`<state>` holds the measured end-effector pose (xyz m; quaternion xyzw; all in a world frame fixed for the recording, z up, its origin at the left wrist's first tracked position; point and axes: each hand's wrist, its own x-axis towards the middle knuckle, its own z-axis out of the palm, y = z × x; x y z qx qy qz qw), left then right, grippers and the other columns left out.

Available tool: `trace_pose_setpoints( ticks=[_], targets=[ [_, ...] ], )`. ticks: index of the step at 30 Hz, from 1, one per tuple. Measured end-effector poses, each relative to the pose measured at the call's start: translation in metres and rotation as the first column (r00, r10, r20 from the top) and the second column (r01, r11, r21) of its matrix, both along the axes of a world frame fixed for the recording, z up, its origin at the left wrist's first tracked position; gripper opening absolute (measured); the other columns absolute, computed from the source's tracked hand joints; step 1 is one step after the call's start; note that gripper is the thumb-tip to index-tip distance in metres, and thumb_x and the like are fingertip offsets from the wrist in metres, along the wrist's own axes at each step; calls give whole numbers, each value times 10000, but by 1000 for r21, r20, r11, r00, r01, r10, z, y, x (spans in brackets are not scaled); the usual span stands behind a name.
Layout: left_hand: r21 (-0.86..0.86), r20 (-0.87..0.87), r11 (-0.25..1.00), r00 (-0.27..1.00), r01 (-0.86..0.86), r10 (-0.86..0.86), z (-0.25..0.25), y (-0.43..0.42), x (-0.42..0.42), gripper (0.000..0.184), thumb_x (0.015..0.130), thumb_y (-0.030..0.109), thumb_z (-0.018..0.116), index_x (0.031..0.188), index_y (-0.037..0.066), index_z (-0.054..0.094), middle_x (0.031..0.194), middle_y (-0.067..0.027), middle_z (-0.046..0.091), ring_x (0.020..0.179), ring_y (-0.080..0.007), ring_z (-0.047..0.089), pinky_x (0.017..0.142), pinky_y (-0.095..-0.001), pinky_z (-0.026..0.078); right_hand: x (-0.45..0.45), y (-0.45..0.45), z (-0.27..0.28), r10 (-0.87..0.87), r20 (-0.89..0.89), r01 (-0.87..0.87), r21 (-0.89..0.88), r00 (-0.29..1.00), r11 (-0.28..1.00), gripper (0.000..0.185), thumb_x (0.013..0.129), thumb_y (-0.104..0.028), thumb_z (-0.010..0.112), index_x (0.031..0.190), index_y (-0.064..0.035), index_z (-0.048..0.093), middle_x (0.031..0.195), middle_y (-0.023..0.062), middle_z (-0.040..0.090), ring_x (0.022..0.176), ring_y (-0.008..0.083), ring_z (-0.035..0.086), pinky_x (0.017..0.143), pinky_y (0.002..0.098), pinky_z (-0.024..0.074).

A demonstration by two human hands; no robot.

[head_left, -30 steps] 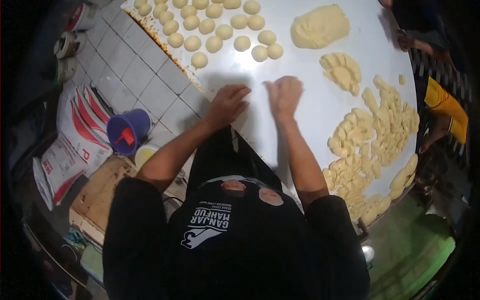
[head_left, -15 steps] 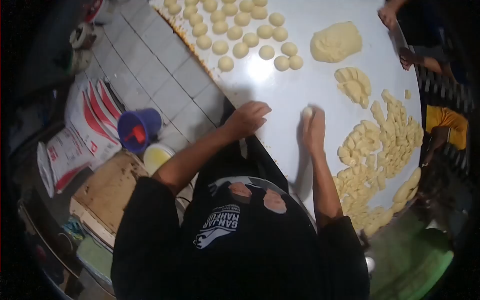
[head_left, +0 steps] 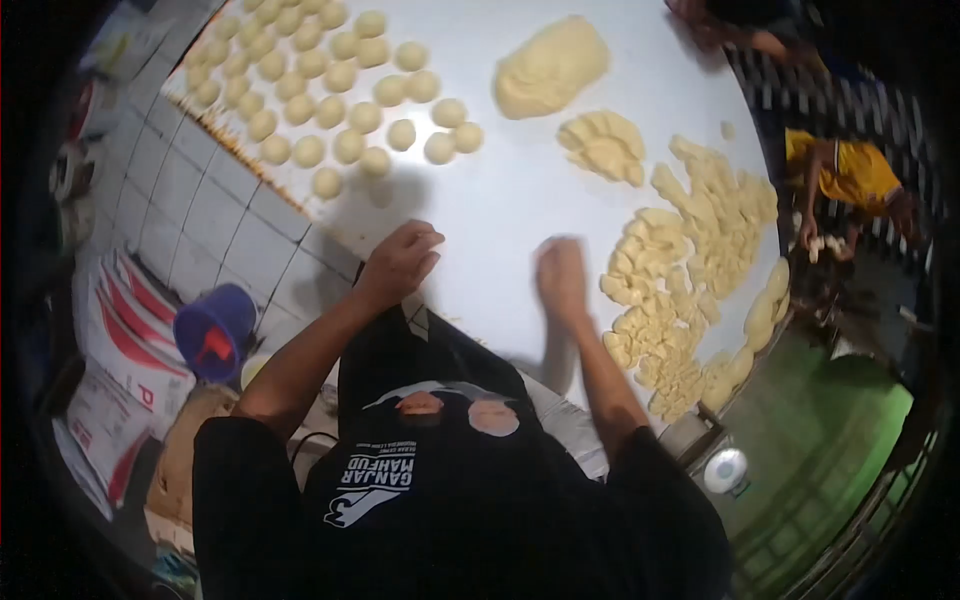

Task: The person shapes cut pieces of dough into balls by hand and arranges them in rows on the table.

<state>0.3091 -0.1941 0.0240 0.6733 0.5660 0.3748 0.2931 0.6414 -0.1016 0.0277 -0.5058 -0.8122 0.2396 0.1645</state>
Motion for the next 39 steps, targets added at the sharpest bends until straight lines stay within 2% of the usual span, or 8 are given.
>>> trace_pose_setpoints(
  ticks=[16,17,18,20,29,32,35,39],
  targets=[
    [-823,508,523,700,222,502,33,-13,219,404,1121,203,587,1482,23,569,1150,-140,705,1013,-225,686,900,-391,573,95,19,-4,58,-67,-42,221,996,974,229,880,-227,825,985,-69,696,960,154,665,862,348,669,805,503,533],
    [-681,391,731,867,46,310,30,-13,204,382,1107,185,594,1455,27,595,1146,-140,701,1009,-243,678,924,-400,564,90,81,29,-248,49,250,-332,968,910,275,929,-269,803,1024,-37,688,1024,184,665,900,361,661,835,505,530],
    [-425,196,904,969,-52,148,28,-7,188,361,1093,168,602,1427,31,621,1141,-140,697,1005,-262,671,947,-410,555,94,122,0,-110,162,5,539,981,842,336,977,-289,761,1142,-13,662,1105,207,683,976,405,672,839,527,545],
    [-384,73,919,989,-92,129,36,-4,156,347,1062,150,630,1388,35,654,1186,-165,683,1044,-293,677,946,-405,551,58,199,31,-212,-313,287,217,926,933,442,969,-279,746,1276,8,607,1202,245,704,1111,477,669,914,554,554],
    [-148,-700,920,619,362,-356,14,-24,0,700,943,416,751,1593,238,559,1656,-74,498,1346,-342,519,1148,-546,381,80,-103,-10,-112,-17,113,16,994,994,319,885,-277,826,1054,-59,667,1023,199,665,907,403,687,780,515,570],
    [-105,-561,926,747,364,-357,14,70,54,690,891,360,798,1528,193,588,1546,-111,569,1296,-357,541,1115,-556,396,67,-54,29,94,351,69,-423,932,903,349,863,-347,841,1020,-81,680,1013,136,654,999,363,645,891,541,492],
    [-266,-444,964,888,-1,-122,-11,71,133,578,825,240,858,1325,44,643,1248,-150,672,1198,-363,610,1045,-503,442,-19,-9,-26,-411,-96,416,374,906,829,376,851,-409,834,978,-93,674,1044,170,642,1011,386,602,866,559,473],
    [-73,-272,873,833,482,-482,-38,32,33,326,848,215,830,1106,68,697,1071,-135,666,1026,-361,617,920,-498,466,-12,-91,-27,-293,-76,288,-62,953,955,436,849,-370,855,1132,-72,710,1077,193,681,1042,382,643,961,518,485]
  ],
)
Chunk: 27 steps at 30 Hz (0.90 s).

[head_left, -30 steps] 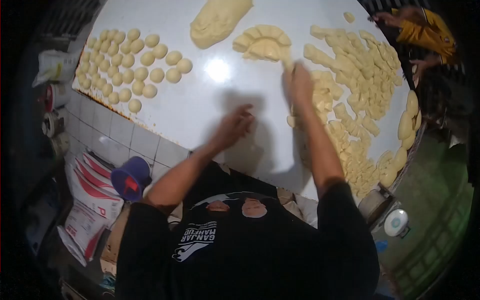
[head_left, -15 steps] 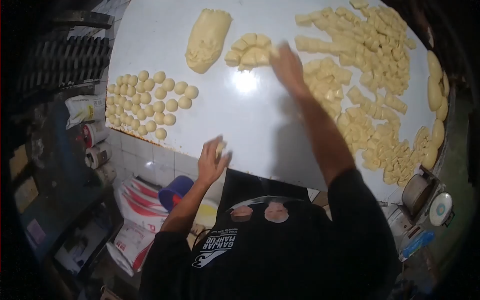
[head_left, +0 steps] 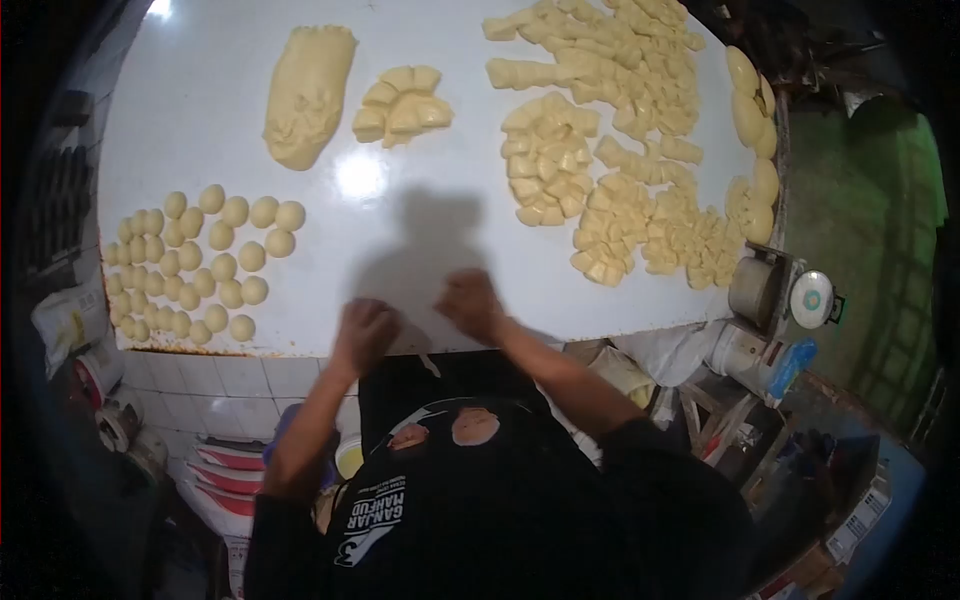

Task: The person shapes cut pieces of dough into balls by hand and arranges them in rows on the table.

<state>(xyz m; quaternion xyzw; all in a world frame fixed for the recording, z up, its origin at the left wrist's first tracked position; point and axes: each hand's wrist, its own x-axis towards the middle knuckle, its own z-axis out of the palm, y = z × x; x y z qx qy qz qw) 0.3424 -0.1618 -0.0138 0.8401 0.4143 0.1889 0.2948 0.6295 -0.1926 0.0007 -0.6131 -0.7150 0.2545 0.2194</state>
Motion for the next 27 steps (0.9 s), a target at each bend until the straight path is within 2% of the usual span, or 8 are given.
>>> trace_pose_setpoints(
  ticks=[2,5,11,16,19,22,25,27],
  targets=[
    [73,-49,996,998,48,-45,16,29,-26,196,853,185,806,977,78,697,949,-120,637,908,-352,598,824,-499,464,38,53,47,-8,70,54,-693,998,718,428,830,-410,864,1135,-117,798,1110,199,734,1076,365,677,1016,479,491],
    [117,35,971,978,-207,204,-5,75,40,243,794,164,838,927,102,645,930,-128,571,878,-347,580,792,-504,459,-2,99,33,-105,113,94,97,988,991,260,925,-315,800,1000,-77,727,1146,142,693,1085,375,621,946,522,465],
    [-74,97,990,989,122,-115,2,25,-11,196,870,248,809,949,113,692,1004,-140,690,959,-347,660,864,-515,505,29,58,10,319,-70,-289,274,945,917,240,875,-289,818,939,-100,685,1014,129,637,970,367,602,879,510,470],
    [26,-353,944,881,-328,316,4,45,94,184,887,220,787,922,102,650,1008,-139,630,945,-360,587,813,-507,439,-22,89,-39,-21,204,-12,162,979,987,300,893,-382,793,927,-97,708,988,119,666,945,351,629,876,500,491],
    [85,148,986,980,-144,130,21,-14,43,256,805,155,862,998,131,696,1093,-114,695,1025,-342,665,877,-500,508,31,39,-11,399,16,-381,334,917,862,339,916,-437,771,879,-112,682,963,109,647,934,341,606,836,500,477],
    [168,-15,949,962,-268,274,9,36,-5,247,833,184,860,987,108,682,1038,-110,679,1014,-359,632,878,-508,488,55,75,-22,334,434,-462,232,837,856,321,916,-394,798,842,-117,654,948,93,635,939,332,587,847,504,456],
    [184,-10,802,814,-569,580,26,65,67,228,845,210,831,929,104,648,957,-114,631,959,-370,587,868,-507,461,-7,105,15,-62,-82,74,156,995,985,278,906,-302,834,992,-107,655,985,123,644,1011,347,581,926,522,428],
    [45,63,932,932,-359,356,-4,15,70,161,863,160,794,972,110,686,969,-133,641,939,-368,605,860,-490,488,3,56,-7,125,22,-127,236,992,963,293,921,-277,822,1099,-109,660,1040,157,654,1083,374,592,947,539,437]
  ],
)
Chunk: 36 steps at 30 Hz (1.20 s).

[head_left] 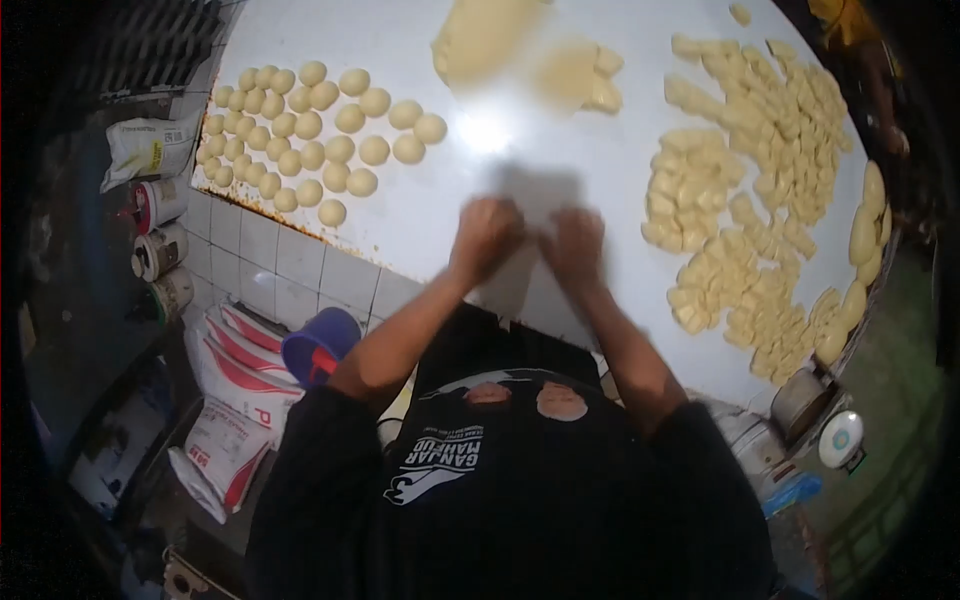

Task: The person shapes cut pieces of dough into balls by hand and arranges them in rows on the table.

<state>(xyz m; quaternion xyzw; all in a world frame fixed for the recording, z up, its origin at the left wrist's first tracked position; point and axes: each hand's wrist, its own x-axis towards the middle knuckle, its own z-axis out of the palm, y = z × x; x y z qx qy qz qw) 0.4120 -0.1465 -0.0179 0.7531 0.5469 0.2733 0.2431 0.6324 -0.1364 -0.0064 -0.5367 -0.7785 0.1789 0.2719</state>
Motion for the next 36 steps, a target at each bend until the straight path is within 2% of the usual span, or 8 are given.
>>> trace_pose_setpoints(
  ticks=[5,6,10,17,26,28,30,36],
  targets=[
    [-129,-175,960,948,247,-267,22,24,-96,139,892,158,761,970,84,672,1086,-121,669,1037,-337,644,857,-472,515,24,58,38,-75,68,89,-239,995,967,263,998,-201,720,1177,-18,662,1089,227,668,1071,447,621,958,519,492],
    [157,-88,987,996,-22,36,47,45,-80,167,881,149,753,996,73,660,1106,-132,663,1078,-359,626,895,-474,496,-11,111,71,-127,30,129,-351,991,927,261,1011,-186,693,1185,5,657,1085,249,668,1056,462,620,951,508,498],
    [85,-31,995,998,-52,55,30,14,-62,245,877,152,767,1092,101,662,1156,-121,647,1139,-370,612,997,-513,492,-127,249,87,130,-155,-122,64,979,991,179,1029,-131,647,1085,38,660,1051,267,652,1022,463,606,897,514,488],
    [15,11,918,918,396,-396,21,-50,-147,214,884,140,755,1089,114,700,1194,-91,656,1175,-329,626,1025,-500,506,-55,44,57,389,38,-379,-154,921,912,201,948,-161,782,993,-38,629,993,182,615,942,397,607,844,509,496],
    [143,86,986,994,-79,67,15,-46,-56,269,865,147,800,1112,76,721,1123,-110,674,1038,-352,649,916,-496,516,-61,41,18,222,26,-221,-32,975,975,236,875,-234,815,926,-83,640,947,166,628,918,403,588,853,517,444],
    [180,156,972,972,149,-178,-4,-48,-105,244,873,158,796,1088,72,719,1067,-118,667,993,-367,637,872,-494,508,-26,56,36,541,249,-244,-690,803,681,243,862,-244,832,923,-95,649,947,150,635,920,382,589,846,499,456],
    [11,-277,995,955,-102,101,17,-25,-103,205,852,145,767,1018,66,676,1057,-118,685,1025,-363,643,906,-493,505,-16,64,11,356,266,-339,-109,896,934,255,884,-278,822,920,-94,649,1005,116,635,965,352,573,842,485,455],
    [155,67,964,976,-217,209,35,-47,-46,190,857,150,780,983,74,659,1079,-130,650,1055,-356,631,893,-508,514,-24,9,22,378,61,-376,-44,924,926,463,912,-189,785,1316,-40,612,1300,203,665,1273,432,604,1099,540,470]
  ],
)
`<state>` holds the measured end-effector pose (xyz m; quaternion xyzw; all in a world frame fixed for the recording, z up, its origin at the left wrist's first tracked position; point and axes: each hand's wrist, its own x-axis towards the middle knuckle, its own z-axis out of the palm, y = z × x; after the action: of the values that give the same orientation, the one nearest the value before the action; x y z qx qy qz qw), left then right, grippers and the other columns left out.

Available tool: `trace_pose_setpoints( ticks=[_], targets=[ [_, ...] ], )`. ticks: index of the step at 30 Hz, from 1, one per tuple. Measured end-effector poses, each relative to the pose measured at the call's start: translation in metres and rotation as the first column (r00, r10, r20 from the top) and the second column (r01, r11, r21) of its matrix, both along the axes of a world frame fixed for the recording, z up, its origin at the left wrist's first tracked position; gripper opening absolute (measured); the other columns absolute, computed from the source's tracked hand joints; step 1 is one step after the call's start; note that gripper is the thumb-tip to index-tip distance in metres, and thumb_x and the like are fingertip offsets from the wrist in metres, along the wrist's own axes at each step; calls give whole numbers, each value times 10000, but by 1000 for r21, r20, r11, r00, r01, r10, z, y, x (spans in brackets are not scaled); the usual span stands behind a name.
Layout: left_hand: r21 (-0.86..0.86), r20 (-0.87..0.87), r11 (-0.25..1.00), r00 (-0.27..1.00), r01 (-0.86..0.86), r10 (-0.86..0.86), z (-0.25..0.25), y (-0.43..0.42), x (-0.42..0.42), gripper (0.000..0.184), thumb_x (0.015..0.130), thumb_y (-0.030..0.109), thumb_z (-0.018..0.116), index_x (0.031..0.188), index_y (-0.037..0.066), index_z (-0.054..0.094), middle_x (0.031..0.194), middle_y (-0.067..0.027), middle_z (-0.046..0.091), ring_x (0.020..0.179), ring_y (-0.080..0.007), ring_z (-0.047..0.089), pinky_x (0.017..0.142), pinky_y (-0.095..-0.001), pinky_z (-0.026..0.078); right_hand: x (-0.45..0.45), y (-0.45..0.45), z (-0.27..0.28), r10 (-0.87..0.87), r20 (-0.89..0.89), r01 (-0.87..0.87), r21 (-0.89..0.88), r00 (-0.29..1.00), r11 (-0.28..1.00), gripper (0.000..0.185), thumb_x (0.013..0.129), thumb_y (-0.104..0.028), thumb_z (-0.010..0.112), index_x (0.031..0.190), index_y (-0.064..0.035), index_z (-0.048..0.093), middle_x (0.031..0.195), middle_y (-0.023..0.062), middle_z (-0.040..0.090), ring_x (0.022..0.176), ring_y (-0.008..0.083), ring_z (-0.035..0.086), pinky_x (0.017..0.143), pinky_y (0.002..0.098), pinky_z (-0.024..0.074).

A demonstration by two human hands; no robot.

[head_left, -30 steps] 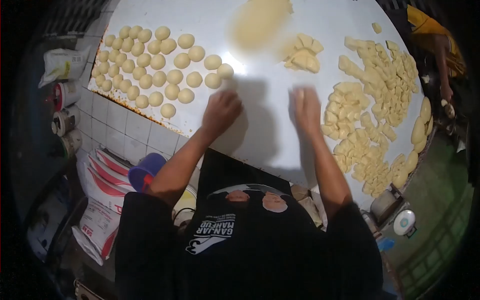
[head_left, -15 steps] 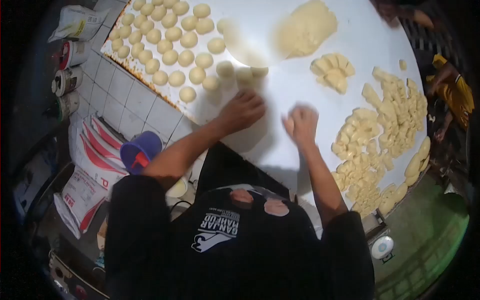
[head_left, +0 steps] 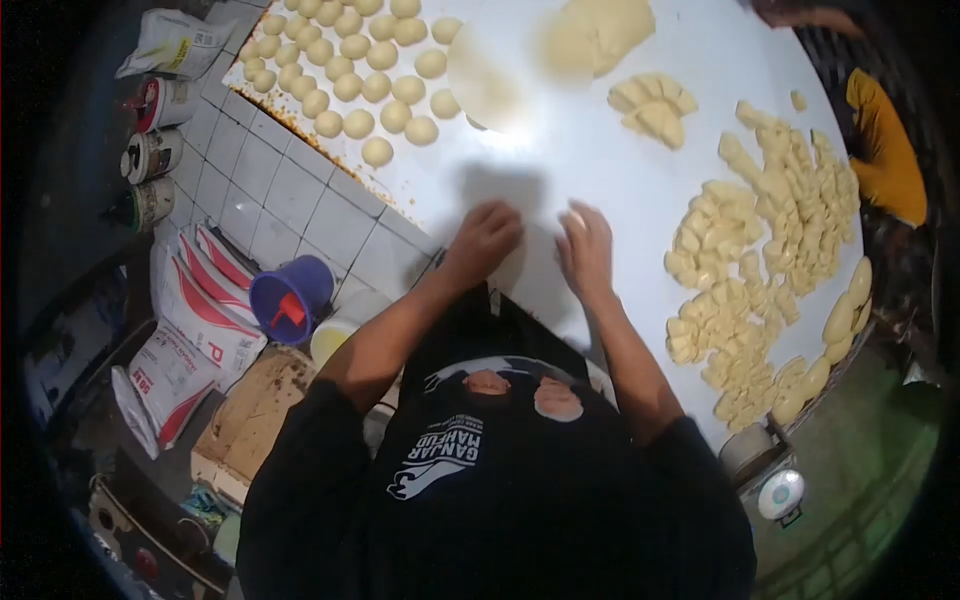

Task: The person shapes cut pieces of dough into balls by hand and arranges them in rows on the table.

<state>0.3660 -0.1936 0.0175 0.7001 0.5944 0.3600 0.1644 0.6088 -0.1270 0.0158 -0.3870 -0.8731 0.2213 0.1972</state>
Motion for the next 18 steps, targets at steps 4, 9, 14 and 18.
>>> trace_pose_setpoints(
  ticks=[4,9,14,18],
  targets=[
    [-53,-264,998,964,32,-45,-1,8,-61,252,868,128,795,1072,91,653,1156,-98,642,1149,-353,614,987,-502,490,-14,52,46,-153,145,184,-233,978,955,534,961,-196,765,1429,-19,579,1411,244,640,1302,444,608,1112,534,477],
    [-46,-106,996,991,76,-81,1,-5,-39,285,903,101,771,1170,90,671,1260,-122,655,1227,-385,608,1048,-528,481,-178,170,89,-270,-404,160,-285,874,945,473,959,-259,792,1345,-29,646,1339,190,678,1174,394,664,1022,436,542],
    [-221,39,975,999,13,-4,14,30,-116,312,922,119,759,1221,57,695,1288,-115,686,1222,-363,644,1102,-504,475,-131,174,74,-242,-174,187,-283,955,941,263,955,-165,758,1163,-12,710,1275,175,672,1182,401,623,1027,463,510],
    [-30,-443,997,895,-74,53,46,57,-117,524,961,171,775,1470,138,652,1532,-134,606,1343,-347,610,1153,-505,439,17,172,57,-559,52,551,117,827,826,278,915,-173,786,1125,-13,700,1196,188,691,1148,402,632,978,464,516]
  ],
)
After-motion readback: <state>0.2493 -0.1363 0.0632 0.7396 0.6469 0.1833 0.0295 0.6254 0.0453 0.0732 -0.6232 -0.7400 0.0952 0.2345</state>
